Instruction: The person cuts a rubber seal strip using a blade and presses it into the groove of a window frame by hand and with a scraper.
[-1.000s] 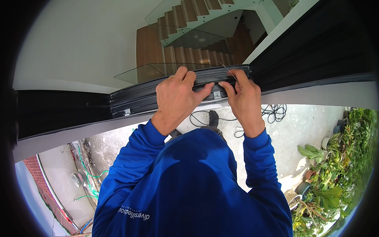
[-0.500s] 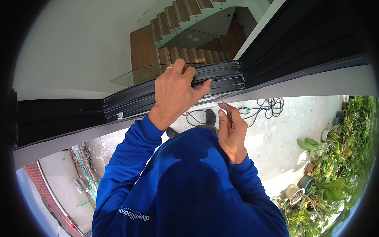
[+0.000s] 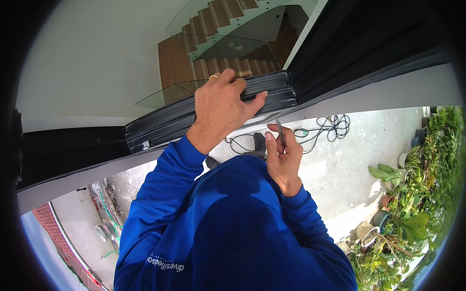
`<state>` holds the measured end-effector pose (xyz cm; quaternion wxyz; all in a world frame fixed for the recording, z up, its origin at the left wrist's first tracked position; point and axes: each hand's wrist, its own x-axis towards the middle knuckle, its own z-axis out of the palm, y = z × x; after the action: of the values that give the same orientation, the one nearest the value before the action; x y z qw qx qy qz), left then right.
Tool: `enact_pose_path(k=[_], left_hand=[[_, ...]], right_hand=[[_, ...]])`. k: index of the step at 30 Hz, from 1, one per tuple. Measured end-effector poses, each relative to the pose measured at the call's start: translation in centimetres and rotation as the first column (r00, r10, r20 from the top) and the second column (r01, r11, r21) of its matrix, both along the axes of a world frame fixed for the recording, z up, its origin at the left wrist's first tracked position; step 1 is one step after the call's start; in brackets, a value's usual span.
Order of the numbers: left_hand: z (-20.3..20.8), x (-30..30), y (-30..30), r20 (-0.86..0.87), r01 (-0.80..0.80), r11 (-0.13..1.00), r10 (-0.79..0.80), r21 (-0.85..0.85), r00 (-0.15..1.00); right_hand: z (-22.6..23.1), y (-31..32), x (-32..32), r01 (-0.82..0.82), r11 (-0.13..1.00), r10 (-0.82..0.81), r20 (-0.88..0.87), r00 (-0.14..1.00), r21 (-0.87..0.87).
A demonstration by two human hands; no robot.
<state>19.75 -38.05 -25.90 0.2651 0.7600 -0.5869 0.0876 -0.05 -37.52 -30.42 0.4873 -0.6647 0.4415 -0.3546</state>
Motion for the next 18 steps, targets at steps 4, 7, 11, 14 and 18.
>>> enact_pose_path(k=[4, 7, 11, 14, 18], left_hand=[[0.1, 0.1, 0.0, -0.068, -0.022, 1.0, 0.022, 0.003, 0.997], [0.2, 0.2, 0.3, -0.072, -0.008, 1.0, 0.006, -0.019, 0.997], [-0.3, 0.2, 0.3, -0.063, 0.01, 1.0, -0.011, -0.009, 0.998], [-1.0, 0.0, 0.1, 0.014, 0.036, 0.994, -0.035, -0.101, 0.999], [-1.2, -0.2, 0.1, 0.051, 0.033, 0.991, -0.027, -0.132, 0.998]], right_hand=[[0.0, -0.1, 0.1, 0.002, 0.999, -0.003, -0.014, 1.0, -0.046], [-0.2, -0.6, -0.1, 0.01, 0.999, -0.01, -0.011, 1.0, -0.037], [-0.2, -1.3, -0.2, 0.024, 0.999, -0.025, -0.02, 0.999, -0.036], [0.1, -1.6, 0.1, 0.032, 0.999, -0.032, -0.004, 0.999, -0.031], [0.9, -2.0, 1.0, 0.003, 1.0, -0.003, 0.056, 0.998, -0.012]])
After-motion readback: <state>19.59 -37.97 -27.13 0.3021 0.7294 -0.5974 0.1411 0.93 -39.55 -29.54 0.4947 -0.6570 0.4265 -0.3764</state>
